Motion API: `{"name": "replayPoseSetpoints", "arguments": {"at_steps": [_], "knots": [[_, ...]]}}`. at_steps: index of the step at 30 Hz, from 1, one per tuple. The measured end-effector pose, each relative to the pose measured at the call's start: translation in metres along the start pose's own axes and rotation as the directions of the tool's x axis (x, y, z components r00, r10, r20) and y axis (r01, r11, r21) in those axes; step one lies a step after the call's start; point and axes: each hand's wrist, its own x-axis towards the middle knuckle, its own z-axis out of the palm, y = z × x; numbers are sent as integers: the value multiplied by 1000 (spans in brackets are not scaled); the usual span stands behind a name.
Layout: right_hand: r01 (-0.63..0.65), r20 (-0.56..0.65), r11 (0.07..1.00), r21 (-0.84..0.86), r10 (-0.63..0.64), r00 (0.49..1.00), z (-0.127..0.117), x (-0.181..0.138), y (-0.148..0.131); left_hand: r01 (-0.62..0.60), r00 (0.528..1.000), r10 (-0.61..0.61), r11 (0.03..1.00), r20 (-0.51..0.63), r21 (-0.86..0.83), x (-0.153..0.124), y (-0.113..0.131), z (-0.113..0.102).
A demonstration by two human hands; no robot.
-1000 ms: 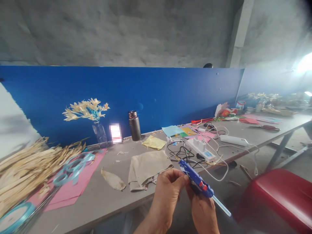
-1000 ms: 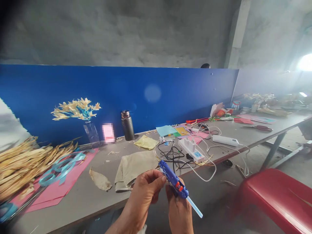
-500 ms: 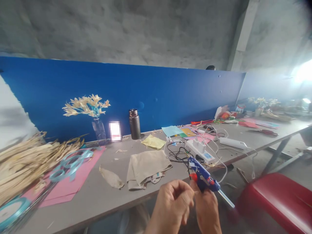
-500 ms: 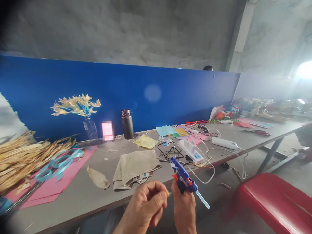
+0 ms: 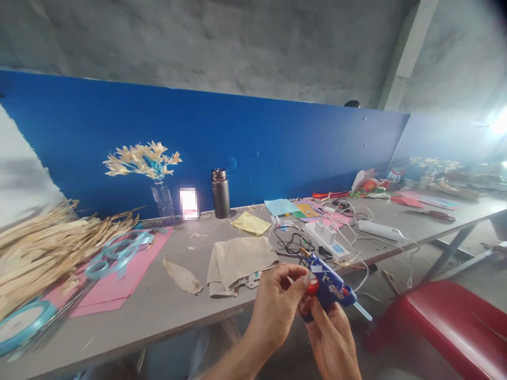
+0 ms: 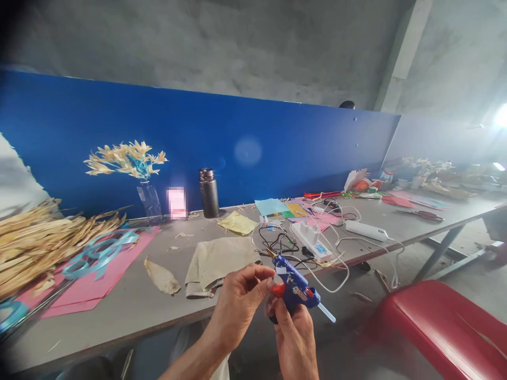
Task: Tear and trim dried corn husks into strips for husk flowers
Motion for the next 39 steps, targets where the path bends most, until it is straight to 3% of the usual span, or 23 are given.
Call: {"name": "replayPoseSetpoints", "arguments": {"at_steps": [3, 7, 13, 17, 18, 21, 25, 30, 32, 37, 39], "knots": [[16, 5, 997, -78, -15, 1000, -2, 0, 1, 9, 1000, -8, 999, 17, -46, 3, -4, 3], [62, -31, 951, -303, -74, 997, -8, 0, 6, 8, 1000, -8, 998, -2, -62, 7, -7, 3], [-40, -218, 729, -683, -151, 964, -17, 9, -3, 33, 997, -39, 996, -73, -88, -3, 2, 2], [21, -180, 867, -499, -127, 975, -17, 12, -5, 105, 973, -111, 994, 204, 38, -12, 0, 0], [24, -159, 904, -426, -101, 982, -16, 12, -4, 97, 967, -116, 991, 227, 93, -13, -2, -1], [-7, -148, 974, -226, -27, 989, -13, 8, 4, 13, 992, -41, 974, 122, 226, -9, -8, -4], [7, -89, 998, -65, -13, 996, -9, 5, 12, -30, 999, 25, 973, 27, 231, -2, -9, -7], [35, -64, 996, -77, -40, 997, -5, 5, 15, -107, 976, 146, 967, -160, 230, 5, -8, -12], [41, -88, 991, -130, -53, 995, -4, 4, 18, -126, 971, 166, 967, -172, 221, 5, -9, -13], [33, -303, 913, -406, -168, 938, -5, 3, 26, -131, 969, 180, 954, -167, 269, -5, -7, -22], [124, -247, 890, -438, -252, 936, -7, 4, 24, -180, 959, 243, 921, -148, 346, -12, -2, -30]]}}
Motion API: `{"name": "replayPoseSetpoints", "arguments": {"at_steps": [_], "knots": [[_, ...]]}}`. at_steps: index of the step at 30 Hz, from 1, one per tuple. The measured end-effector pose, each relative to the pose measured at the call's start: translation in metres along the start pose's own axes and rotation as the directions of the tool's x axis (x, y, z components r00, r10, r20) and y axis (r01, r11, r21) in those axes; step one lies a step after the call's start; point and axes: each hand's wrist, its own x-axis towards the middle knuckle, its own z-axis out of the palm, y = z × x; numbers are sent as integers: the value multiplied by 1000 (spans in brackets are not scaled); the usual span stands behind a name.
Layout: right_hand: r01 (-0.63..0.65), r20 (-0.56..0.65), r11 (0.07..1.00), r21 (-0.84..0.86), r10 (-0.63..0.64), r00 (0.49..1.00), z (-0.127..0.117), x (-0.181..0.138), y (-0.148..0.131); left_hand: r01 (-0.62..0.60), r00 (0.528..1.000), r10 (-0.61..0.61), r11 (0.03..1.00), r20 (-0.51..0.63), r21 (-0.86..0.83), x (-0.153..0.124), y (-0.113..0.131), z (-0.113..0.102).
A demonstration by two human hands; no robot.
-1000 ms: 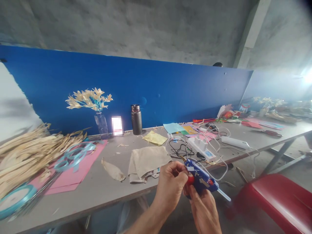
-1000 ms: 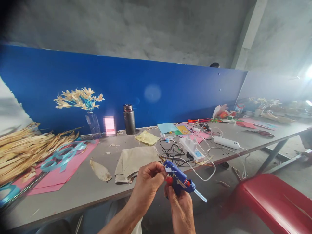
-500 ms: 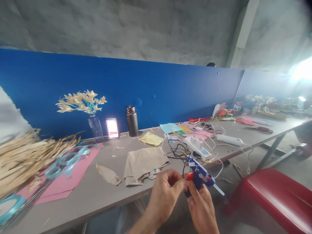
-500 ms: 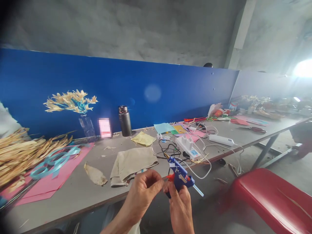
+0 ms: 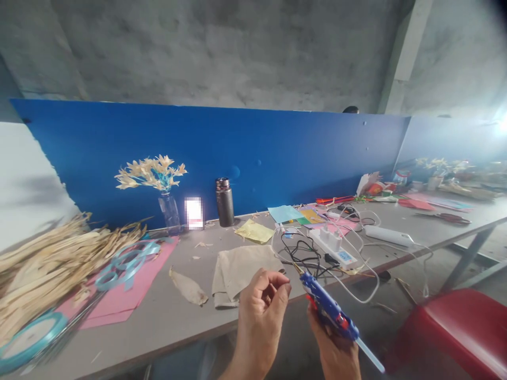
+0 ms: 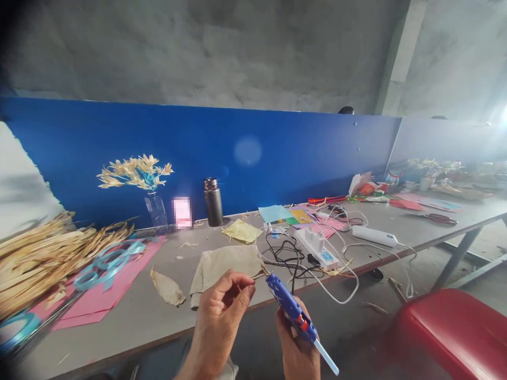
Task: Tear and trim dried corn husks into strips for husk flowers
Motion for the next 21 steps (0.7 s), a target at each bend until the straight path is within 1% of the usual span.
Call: {"name": "replayPoseSetpoints", "arguments": {"at_steps": [1, 2, 4, 5, 6, 8, 10, 11, 14, 16, 19, 21], "knots": [[86, 43, 996, 19, -87, 995, -3, 2, -2, -54, 999, 54, 998, 3, 41, -1, 3, -7], [180, 97, 983, 39, -183, 978, -6, 4, -5, -119, 993, 118, 989, 17, 83, 0, 7, -14], [336, 216, 940, 53, -340, 915, -13, 9, -11, -250, 967, 238, 955, 93, 157, 3, 17, -29], [383, 261, 923, 44, -380, 887, -17, 11, -14, -307, 947, 280, 934, 160, 183, 6, 22, -37], [412, 295, 911, 31, -402, 867, -19, 13, -16, -350, 924, 301, 914, 237, 203, 10, 28, -43], [443, 337, 896, 15, -422, 842, -22, 14, -19, -403, 875, 297, 884, 382, 236, 16, 39, -51], [459, 350, 888, 24, -437, 829, -22, 14, -20, -427, 839, 263, 860, 477, 278, 20, 48, -52], [461, 359, 887, 32, -440, 823, -22, 14, -20, -432, 829, 243, 850, 503, 302, 21, 51, -51], [464, 386, 885, 42, -443, 809, -20, 13, -18, -431, 819, 197, 832, 539, 350, 22, 56, -46], [475, 386, 879, 47, -454, 803, -20, 13, -18, -439, 818, 203, 825, 538, 357, 20, 55, -42], [492, 370, 868, 64, -478, 797, -21, 14, -17, -477, 821, 263, 804, 508, 355, 16, 50, -42], [480, 377, 875, 60, -465, 801, -22, 15, -17, -511, 822, 324, 784, 469, 353, 14, 46, -43]]}}
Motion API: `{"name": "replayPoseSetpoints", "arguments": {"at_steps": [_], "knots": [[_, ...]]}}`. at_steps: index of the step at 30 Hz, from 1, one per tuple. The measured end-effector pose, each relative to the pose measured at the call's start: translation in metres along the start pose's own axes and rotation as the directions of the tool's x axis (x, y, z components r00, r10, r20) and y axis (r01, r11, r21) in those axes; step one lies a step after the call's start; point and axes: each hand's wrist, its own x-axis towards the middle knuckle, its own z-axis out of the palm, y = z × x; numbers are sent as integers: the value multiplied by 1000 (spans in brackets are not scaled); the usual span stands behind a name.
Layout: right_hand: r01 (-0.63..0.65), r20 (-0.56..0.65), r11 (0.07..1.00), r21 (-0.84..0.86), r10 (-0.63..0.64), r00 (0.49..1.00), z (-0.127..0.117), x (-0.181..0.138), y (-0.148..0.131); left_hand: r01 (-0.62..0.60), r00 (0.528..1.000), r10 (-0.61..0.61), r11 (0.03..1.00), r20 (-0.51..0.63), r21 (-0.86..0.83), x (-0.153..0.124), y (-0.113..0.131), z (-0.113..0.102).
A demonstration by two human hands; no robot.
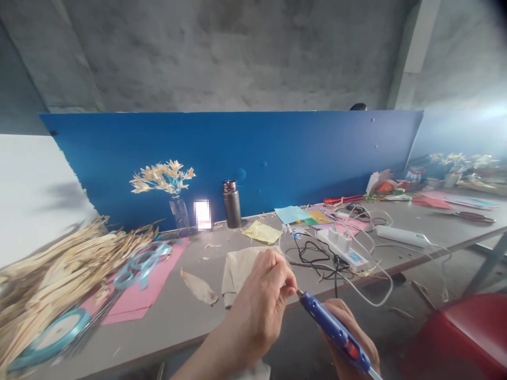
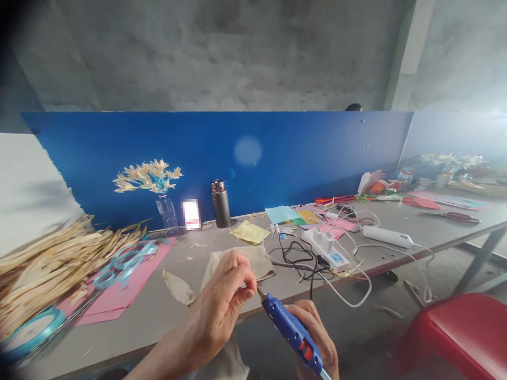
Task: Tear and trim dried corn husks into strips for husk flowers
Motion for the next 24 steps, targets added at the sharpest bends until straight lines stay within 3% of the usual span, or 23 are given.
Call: {"name": "replayPoseSetpoints", "arguments": {"at_steps": [3, 9, 13, 15, 17, 20, 22, 24], "knots": [[-5, 9, 1000, 3, 5, 1000, 0, 1, -2, -37, 999, 38, 999, -19, 34, -2, -1, 1], [67, 25, 998, -11, -66, 997, -1, 2, -5, -17, 995, 6, 994, 98, 111, 8, 9, 0], [52, 40, 998, -35, -51, 998, -2, -2, -1, -131, 990, 122, 980, 72, 153, 3, 12, 0], [7, 13, 999, -36, -7, 1000, 1, -4, 1, -208, 978, 207, 968, 22, 142, -6, 11, 0], [-53, -63, 998, -24, 52, 997, 6, -5, 3, -234, 965, 242, 968, -105, 88, -18, 9, -1], [-78, -177, 997, 18, 80, 981, 13, -6, 6, -169, 931, 168, 985, -324, 25, -30, 0, 1], [-63, -165, 998, 24, 66, 984, 14, -6, 6, -107, 929, 112, 994, -352, 33, -30, -6, 4], [-67, -108, 998, 13, 68, 992, 11, -7, 5, -90, 952, 101, 995, -290, 54, -25, -9, 5]]}}
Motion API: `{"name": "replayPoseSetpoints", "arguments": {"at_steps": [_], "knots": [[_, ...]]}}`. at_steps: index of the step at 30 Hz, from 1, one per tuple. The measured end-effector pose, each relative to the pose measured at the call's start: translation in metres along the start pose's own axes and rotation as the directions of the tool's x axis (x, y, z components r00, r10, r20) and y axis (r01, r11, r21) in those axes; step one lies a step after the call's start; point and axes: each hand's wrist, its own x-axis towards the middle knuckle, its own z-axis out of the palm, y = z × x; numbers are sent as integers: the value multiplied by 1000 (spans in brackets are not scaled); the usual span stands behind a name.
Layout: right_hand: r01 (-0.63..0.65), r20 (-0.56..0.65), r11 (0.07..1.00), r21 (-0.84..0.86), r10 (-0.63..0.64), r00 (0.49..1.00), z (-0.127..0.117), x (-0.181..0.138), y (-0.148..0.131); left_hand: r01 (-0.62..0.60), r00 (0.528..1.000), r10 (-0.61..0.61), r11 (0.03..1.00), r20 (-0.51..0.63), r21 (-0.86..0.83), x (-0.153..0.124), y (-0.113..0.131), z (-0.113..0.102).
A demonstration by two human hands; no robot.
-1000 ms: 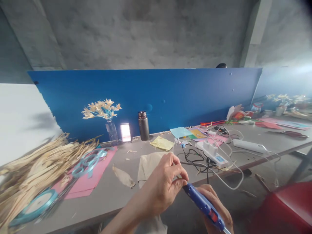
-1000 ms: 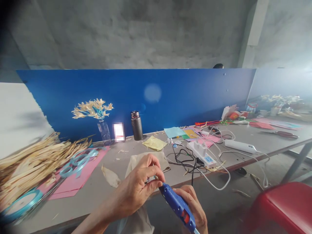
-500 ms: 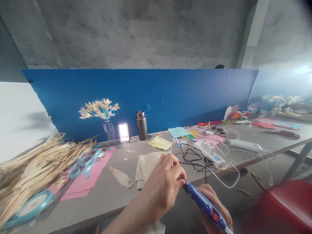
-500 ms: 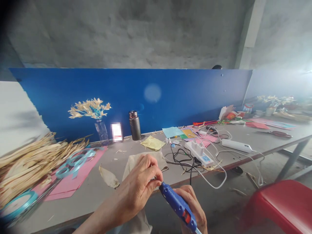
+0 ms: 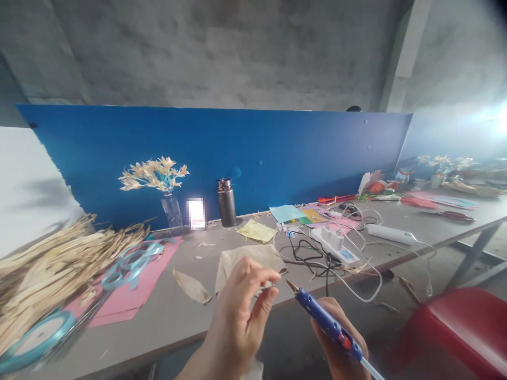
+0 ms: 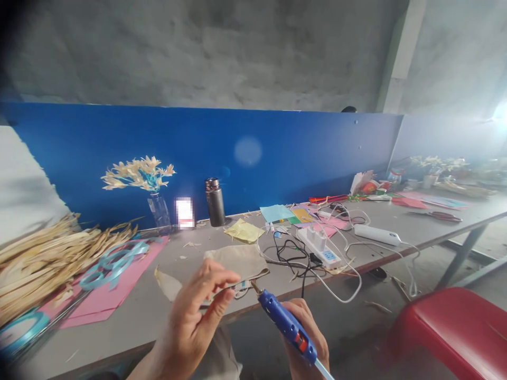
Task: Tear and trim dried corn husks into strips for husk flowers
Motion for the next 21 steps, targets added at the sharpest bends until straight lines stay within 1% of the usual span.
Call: {"name": "replayPoseSetpoints", "arguments": {"at_steps": [3, 6, 9, 11, 12, 14, 16, 17, 18, 19, 20, 21], "knots": [[5, 70, 1000, -18, -4, 998, -5, 2, -5, -4, 987, 4, 1000, 163, 2, 13, 2, 2], [49, 126, 998, -29, -45, 991, -8, 6, -10, 46, 960, -47, 999, 277, 11, 23, 9, 1], [94, 162, 996, -12, -91, 983, -8, 8, -12, 74, 945, -81, 997, 317, 34, 28, 14, 1], [98, 147, 995, -6, -96, 984, -9, 8, -12, 73, 939, -87, 996, 332, 55, 29, 16, 1], [89, 144, 996, -11, -86, 986, -8, 7, -11, 59, 937, -77, 996, 340, 64, 28, 17, 0], [55, 133, 998, -17, -52, 990, -7, 5, -11, -10, 932, -18, 997, 362, 75, 25, 18, 0], [-13, 90, 1000, -15, 14, 996, -4, 2, -12, -100, 937, 78, 994, 341, 48, 18, 18, -1], [-51, 56, 999, -9, 52, 997, -2, 1, -13, -121, 949, 110, 992, 297, 19, 14, 18, 0], [-87, 20, 996, 2, 87, 996, 0, 1, -14, -109, 967, 110, 994, 231, -17, 9, 17, 1], [-117, -11, 993, 13, 117, 993, 3, 0, -15, -60, 986, 68, 997, 150, -55, 5, 15, 3], [-136, -39, 991, 22, 136, 990, 5, 0, -17, 22, 997, -16, 995, 74, -93, 1, 14, 5], [-144, -59, 989, 26, 146, 988, 7, 0, -18, 132, 991, -129, 983, 28, -130, -3, 12, 8]]}}
